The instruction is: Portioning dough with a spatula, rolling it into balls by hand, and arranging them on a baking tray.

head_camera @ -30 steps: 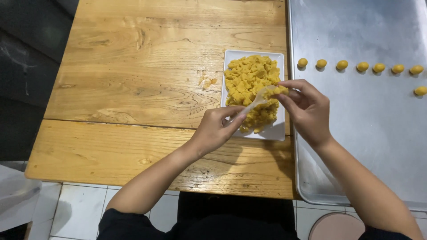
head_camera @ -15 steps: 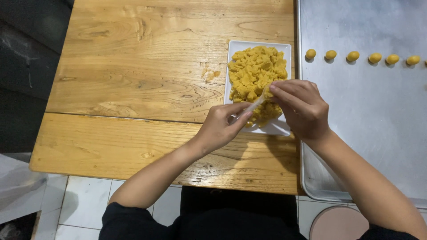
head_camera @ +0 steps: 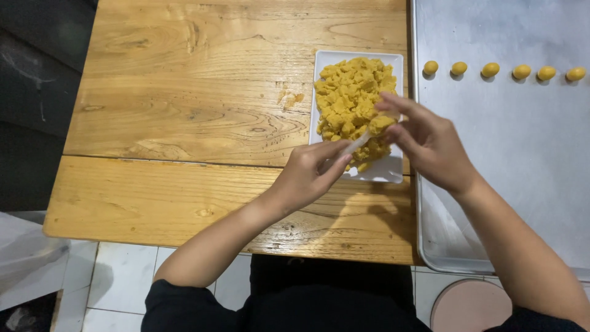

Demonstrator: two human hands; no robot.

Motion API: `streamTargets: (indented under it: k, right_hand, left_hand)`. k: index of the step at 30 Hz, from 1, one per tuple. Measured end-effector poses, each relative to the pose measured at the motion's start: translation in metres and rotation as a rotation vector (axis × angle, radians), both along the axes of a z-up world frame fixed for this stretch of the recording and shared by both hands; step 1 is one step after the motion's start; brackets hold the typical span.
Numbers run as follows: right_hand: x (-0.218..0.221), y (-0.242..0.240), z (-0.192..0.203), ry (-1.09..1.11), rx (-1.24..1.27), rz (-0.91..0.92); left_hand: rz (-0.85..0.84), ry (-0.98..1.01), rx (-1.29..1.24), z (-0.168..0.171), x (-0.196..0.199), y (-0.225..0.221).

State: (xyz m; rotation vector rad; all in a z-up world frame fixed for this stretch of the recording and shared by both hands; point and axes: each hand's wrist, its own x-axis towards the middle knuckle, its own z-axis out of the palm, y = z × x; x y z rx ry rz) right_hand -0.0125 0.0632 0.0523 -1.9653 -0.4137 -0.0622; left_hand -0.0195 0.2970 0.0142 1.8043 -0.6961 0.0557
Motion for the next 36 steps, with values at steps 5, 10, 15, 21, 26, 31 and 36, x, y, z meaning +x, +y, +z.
streamTargets:
  k: [5, 10, 15, 21, 26, 31, 36]
  right_hand:
    - [-0.006, 0.016, 0.012, 0.134, -0.003, -0.070]
    - [0.001, 0.011, 0.001, 0.202, 0.109, -0.081]
    - [0.011, -0.011, -0.005, 0.412, 0.238, 0.076]
    - [0.005, -0.004, 0.022, 0.196, 0.082, 0.126]
    - [-0.001, 0.000, 0.022, 0.174, 0.100, 0.077]
    - [0.004, -0.005, 0.022, 0.240, 0.121, 0.072]
    - [0.005, -0.003, 0.014, 0.369, 0.165, 0.075]
  left_hand:
    - [-0.027, -0.051, 0.021, 0.008, -0.003, -0.004]
    - [-0.050, -0.009, 0.023, 0.015, -0.006, -0.001]
    - [-0.049, 0.025, -0.001, 0.017, -0.004, 0.001]
    - [-0.064, 0.070, -0.030, 0.018, -0.004, 0.004]
    - [-0.069, 0.096, -0.054, 0.026, -0.005, 0.004]
    - [-0.057, 0.100, -0.053, 0.022, -0.006, 0.004]
    - [-0.070, 0.010, -0.005, 0.012, -0.006, 0.001]
